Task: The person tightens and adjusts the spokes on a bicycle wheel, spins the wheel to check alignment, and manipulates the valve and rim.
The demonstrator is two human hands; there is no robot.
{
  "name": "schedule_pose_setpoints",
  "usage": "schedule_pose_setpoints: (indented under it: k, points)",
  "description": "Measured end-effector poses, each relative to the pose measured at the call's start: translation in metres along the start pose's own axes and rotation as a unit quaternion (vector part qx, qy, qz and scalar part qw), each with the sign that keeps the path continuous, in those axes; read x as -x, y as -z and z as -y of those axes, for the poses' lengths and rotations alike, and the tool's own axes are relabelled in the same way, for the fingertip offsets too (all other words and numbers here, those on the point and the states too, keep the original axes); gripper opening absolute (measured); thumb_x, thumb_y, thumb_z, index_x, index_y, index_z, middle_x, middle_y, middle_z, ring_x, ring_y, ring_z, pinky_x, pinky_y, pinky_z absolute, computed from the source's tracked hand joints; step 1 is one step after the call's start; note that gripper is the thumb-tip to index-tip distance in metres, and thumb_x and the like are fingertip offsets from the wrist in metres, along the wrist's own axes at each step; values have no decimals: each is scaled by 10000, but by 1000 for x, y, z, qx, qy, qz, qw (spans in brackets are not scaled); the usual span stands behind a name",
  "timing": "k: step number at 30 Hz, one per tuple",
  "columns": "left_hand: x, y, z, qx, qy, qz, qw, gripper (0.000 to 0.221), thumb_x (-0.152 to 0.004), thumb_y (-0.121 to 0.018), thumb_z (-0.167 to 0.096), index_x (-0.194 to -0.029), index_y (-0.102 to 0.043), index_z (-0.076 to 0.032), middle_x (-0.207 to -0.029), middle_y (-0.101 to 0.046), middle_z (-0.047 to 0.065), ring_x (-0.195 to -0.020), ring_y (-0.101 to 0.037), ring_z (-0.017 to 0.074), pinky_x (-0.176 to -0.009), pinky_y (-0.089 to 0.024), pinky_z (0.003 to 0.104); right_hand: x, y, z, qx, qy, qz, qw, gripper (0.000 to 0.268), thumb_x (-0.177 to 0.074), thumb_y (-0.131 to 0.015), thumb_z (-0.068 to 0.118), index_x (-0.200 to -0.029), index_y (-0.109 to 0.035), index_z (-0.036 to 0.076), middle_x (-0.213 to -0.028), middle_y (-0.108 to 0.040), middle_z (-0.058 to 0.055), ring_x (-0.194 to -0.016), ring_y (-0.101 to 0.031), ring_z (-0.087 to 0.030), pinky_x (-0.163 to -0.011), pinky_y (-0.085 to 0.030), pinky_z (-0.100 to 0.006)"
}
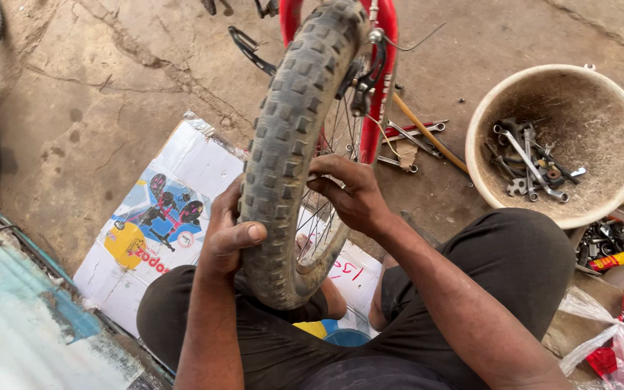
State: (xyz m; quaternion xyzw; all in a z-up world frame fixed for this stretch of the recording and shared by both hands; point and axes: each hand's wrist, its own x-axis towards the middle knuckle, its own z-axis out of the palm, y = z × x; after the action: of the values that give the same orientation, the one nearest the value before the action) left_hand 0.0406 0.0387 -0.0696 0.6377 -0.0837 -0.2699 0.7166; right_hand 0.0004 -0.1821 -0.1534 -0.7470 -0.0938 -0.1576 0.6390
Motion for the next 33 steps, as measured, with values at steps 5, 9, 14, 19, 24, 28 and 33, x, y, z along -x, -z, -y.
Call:
schedule_pose_setpoints:
  k: [5, 9, 14, 19, 24, 28, 33]
  points:
    - [3, -2, 0, -2, 3, -7, 1000, 1105, -581, -830, -587, -1390, -552, 113, -1173, -676, 232, -1083, -653, 324, -954, -529, 416, 0, 8, 6, -102, -98, 70, 988, 270, -1053, -612, 143, -1282, -653, 7, -1197, -723, -117, -1114, -684, -201, -970, -565, -363]
    - [2, -2, 1, -12, 3, -6, 1000, 1125, -577, -820, -605, -1393, -547, 120, -1181, -681, 227, -1095, -663, 311, -947, -547, 409, -10, 0, 14, -155, -139, 124, 970, 339, -1117, -484, 224, -1302, -631, -20, -1163, -701, -133, -1089, -664, -206, -961, -571, -362]
    - [5, -6, -5, 20, 27, 4, 999, 1149, -575, -845, -587, -1413, -518, 128, -1226, -655, 228, -1107, -641, 314, -961, -519, 413, -17, 3, 20, -146, -136, 142, 970, 436, -1027, -552, 320, -1296, -632, -13, -1093, -713, -116, -999, -673, -189, -890, -571, -342]
    - [4, -6, -5, 27, 26, 25, 999, 1152, -581, -854, -595, -1409, -516, 130, -1245, -657, 231, -1125, -643, 318, -981, -518, 418, -25, 11, 19, 22, -154, 226, 961, 472, -793, -684, 294, -1166, -686, 5, -896, -672, -134, -825, -633, -225, -765, -538, -374]
    - [3, -5, -5, 24, 22, 7, 999, 1181, -564, -858, -623, -1417, -511, 116, -1265, -661, 223, -1149, -652, 320, -1000, -526, 421, -23, 11, 22, -61, -96, 144, 983, 439, -880, -785, 195, -1260, -659, 15, -1066, -701, -117, -1002, -679, -224, -903, -568, -401]
    - [4, -3, 0, 17, 19, -6, 1000, 1179, -574, -853, -631, -1421, -531, 124, -1249, -657, 218, -1124, -642, 305, -972, -517, 409, -14, 0, 19, -19, -45, 48, 998, 190, -902, -821, 102, -1039, -696, 66, -1033, -740, -82, -988, -753, -168, -884, -658, -328]
    - [3, -7, -2, 52, 25, -1, 998, 1191, -565, -877, -609, -1433, -495, 112, -1247, -651, 198, -1117, -646, 286, -961, -529, 393, -7, 6, 21, -14, 45, 27, 999, 217, -921, -811, 86, -1073, -664, 40, -1207, -711, -124, -1082, -737, -201, -894, -641, -315]
